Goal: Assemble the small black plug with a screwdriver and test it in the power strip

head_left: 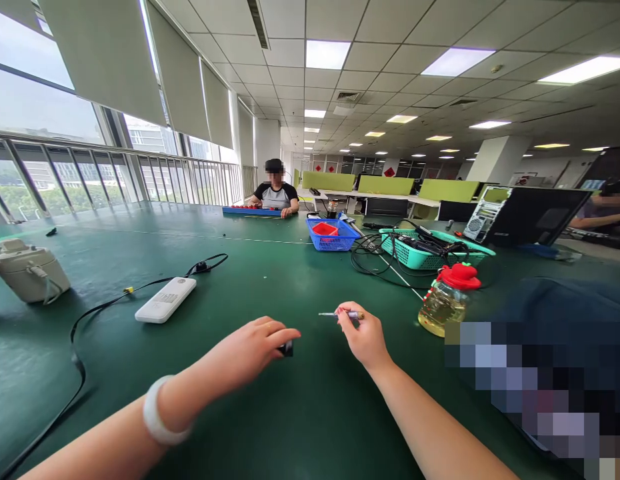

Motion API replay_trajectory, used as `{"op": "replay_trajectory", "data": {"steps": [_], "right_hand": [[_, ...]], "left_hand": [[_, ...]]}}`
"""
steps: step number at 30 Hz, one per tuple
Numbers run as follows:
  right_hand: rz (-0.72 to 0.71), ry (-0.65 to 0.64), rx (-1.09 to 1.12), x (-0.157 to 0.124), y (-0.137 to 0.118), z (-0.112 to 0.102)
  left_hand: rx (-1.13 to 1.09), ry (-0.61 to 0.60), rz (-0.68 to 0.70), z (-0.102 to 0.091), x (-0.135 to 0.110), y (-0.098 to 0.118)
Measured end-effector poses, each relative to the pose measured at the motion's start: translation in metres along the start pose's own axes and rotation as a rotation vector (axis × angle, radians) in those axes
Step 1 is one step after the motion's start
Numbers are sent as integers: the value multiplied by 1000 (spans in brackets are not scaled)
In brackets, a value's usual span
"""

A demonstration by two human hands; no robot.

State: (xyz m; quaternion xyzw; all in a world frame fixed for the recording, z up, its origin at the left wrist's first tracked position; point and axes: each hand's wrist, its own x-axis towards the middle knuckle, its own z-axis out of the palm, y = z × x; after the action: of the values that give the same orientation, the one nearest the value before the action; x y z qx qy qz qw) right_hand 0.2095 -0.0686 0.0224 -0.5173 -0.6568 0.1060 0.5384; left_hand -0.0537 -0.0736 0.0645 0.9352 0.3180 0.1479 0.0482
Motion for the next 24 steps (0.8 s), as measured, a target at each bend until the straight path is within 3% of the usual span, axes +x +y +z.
{"op": "replay_trajectory", "data": {"steps": [4,8,12,17,24], "right_hand": [[-19,7,-15,2,1,-4],[-112,20,-73,3,1,-4],[-272,3,-137,1,-4,-2],[-389,16,-132,-2,-16,-5],[-415,-159,-132,-5,-19,-3]], "left_hand": [[48,30,-37,31,56,2],[72,28,-171,60,84,-12],[-40,69,-170,73,83,-19],[-127,190,-200,73,73,-27],[-178,87,-257,76,75,-40]]}}
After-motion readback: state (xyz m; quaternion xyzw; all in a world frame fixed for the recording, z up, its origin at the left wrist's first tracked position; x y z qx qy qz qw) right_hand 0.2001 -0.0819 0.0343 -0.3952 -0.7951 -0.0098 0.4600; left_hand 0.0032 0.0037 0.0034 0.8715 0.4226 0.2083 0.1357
